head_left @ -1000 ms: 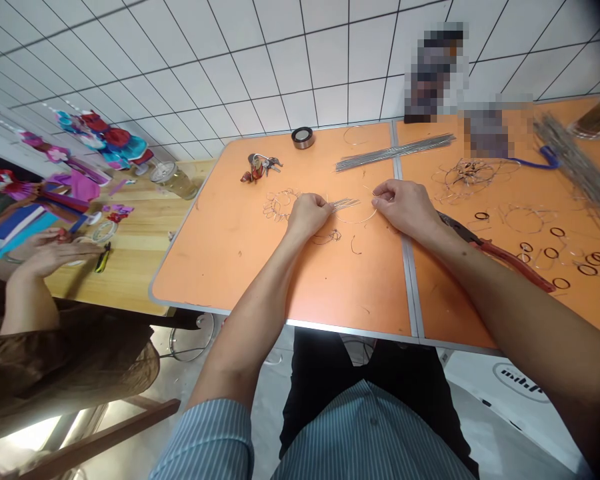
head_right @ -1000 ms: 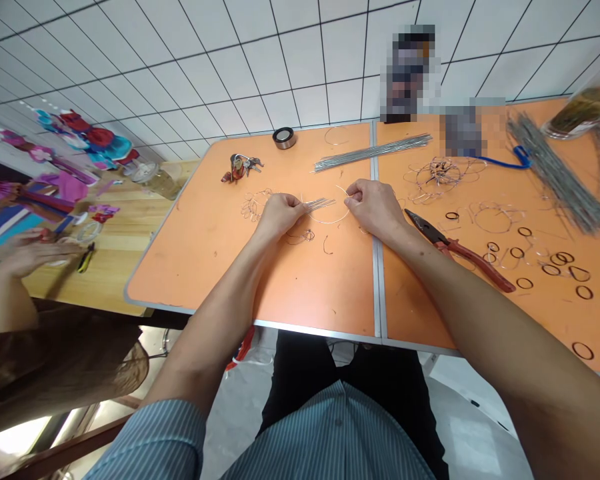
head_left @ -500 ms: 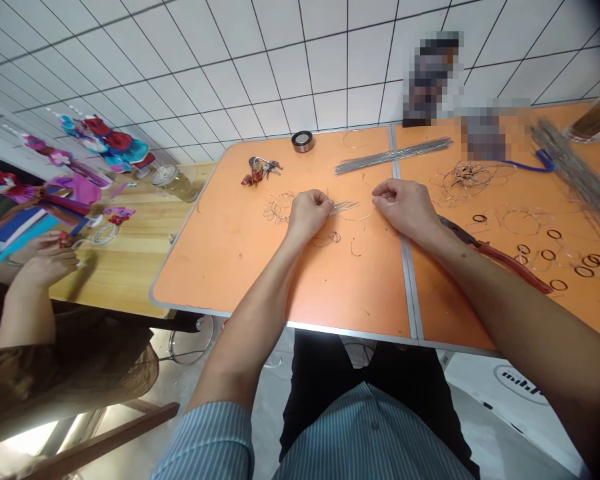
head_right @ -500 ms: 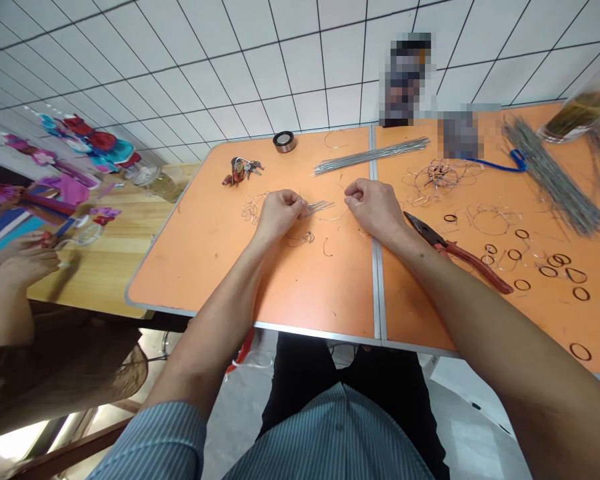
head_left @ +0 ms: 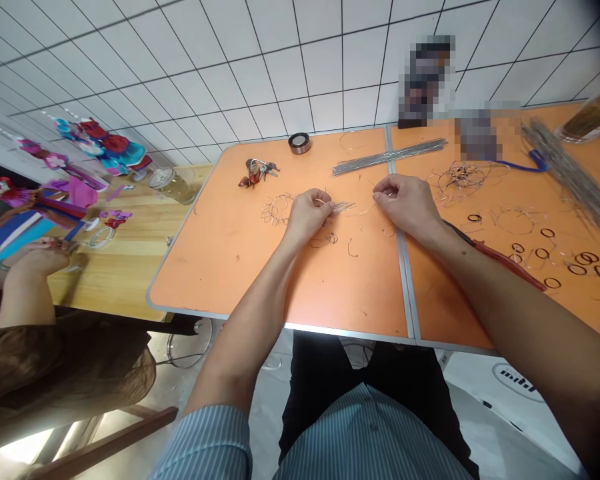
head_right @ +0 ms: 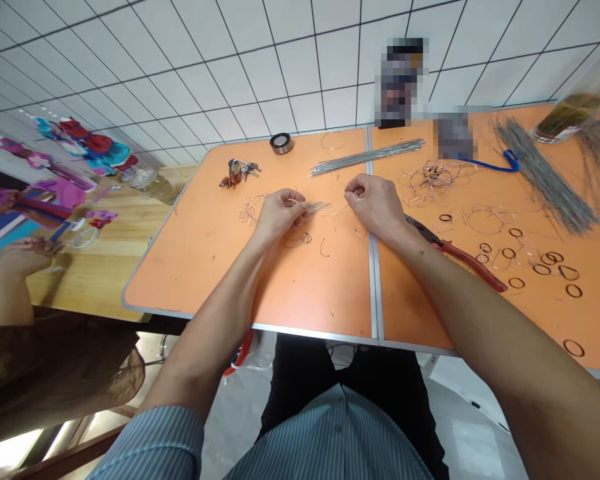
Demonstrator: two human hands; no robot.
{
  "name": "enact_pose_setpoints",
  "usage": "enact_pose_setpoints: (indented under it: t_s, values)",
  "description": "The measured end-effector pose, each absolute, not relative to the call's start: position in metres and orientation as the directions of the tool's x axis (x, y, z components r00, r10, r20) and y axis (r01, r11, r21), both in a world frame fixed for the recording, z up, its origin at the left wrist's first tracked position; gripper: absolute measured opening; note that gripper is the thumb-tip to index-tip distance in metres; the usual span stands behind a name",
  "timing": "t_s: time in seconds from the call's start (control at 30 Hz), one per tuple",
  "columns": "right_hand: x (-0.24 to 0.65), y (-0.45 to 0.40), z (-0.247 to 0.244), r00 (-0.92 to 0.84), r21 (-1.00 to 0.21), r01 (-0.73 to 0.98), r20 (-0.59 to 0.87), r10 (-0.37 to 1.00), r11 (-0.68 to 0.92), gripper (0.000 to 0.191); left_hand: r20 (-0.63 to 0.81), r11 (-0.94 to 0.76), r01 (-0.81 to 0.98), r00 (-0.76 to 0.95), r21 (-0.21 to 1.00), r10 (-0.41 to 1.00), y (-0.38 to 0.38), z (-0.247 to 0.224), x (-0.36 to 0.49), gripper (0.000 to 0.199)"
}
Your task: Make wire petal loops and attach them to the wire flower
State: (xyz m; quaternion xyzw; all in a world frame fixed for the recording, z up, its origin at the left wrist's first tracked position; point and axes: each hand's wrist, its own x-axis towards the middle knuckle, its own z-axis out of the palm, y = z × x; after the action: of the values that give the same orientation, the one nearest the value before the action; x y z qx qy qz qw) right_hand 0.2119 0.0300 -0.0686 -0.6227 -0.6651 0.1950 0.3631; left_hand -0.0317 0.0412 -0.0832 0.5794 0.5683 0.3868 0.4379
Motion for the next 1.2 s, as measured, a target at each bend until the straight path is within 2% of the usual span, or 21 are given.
enact_pose_setpoints:
  t_s: [0.17,0.27,0.33,0.43,0.5,0.6,0.87,1.2]
  values:
    - [0.215,0.029,-0.065,0.055,-0.712,0.686,0.257,0.965,0.151,0.019,-0.078,0.046,0.321,0.087,0.946,0.993,0.042,-0.089,-0.031,0.016]
    - [0.216,0.029,-0.063,0.068,-0.722,0.677,0.256,0.964,0.144,0.02,-0.01,-0.025,0.407,0.084,0.913,0.996,0.044,-0.091,-0.032,0.018]
    - [0.217,0.029,-0.062,0.075,-0.727,0.673,0.255,0.964,0.14,0.02,0.11,-0.123,0.571,0.056,0.811,0.992,0.045,-0.091,-0.034,0.015]
    - [0.217,0.029,-0.062,0.073,-0.733,0.666,0.249,0.966,0.139,0.019,0.241,-0.228,0.801,0.108,0.554,0.965,0.043,-0.088,-0.034,0.012]
    - [0.216,0.029,-0.063,0.072,-0.733,0.666,0.244,0.967,0.135,0.018,0.231,-0.263,0.861,0.175,0.436,0.957,0.043,-0.086,-0.033,0.016]
    - [0.214,0.03,-0.064,0.068,-0.726,0.676,0.23,0.971,0.125,0.018,0.194,-0.266,0.891,0.207,0.368,0.959,0.046,-0.085,-0.029,0.017]
    - [0.212,0.031,-0.072,0.063,-0.713,0.696,0.176,0.982,0.083,0.022,0.236,-0.162,0.918,0.078,0.361,0.969,0.067,-0.095,-0.025,0.016]
    - [0.206,0.031,-0.074,0.049,-0.679,0.732,0.127,0.991,0.051,0.023,0.326,-0.139,0.846,-0.043,0.515,0.944,0.073,-0.095,-0.047,0.014]
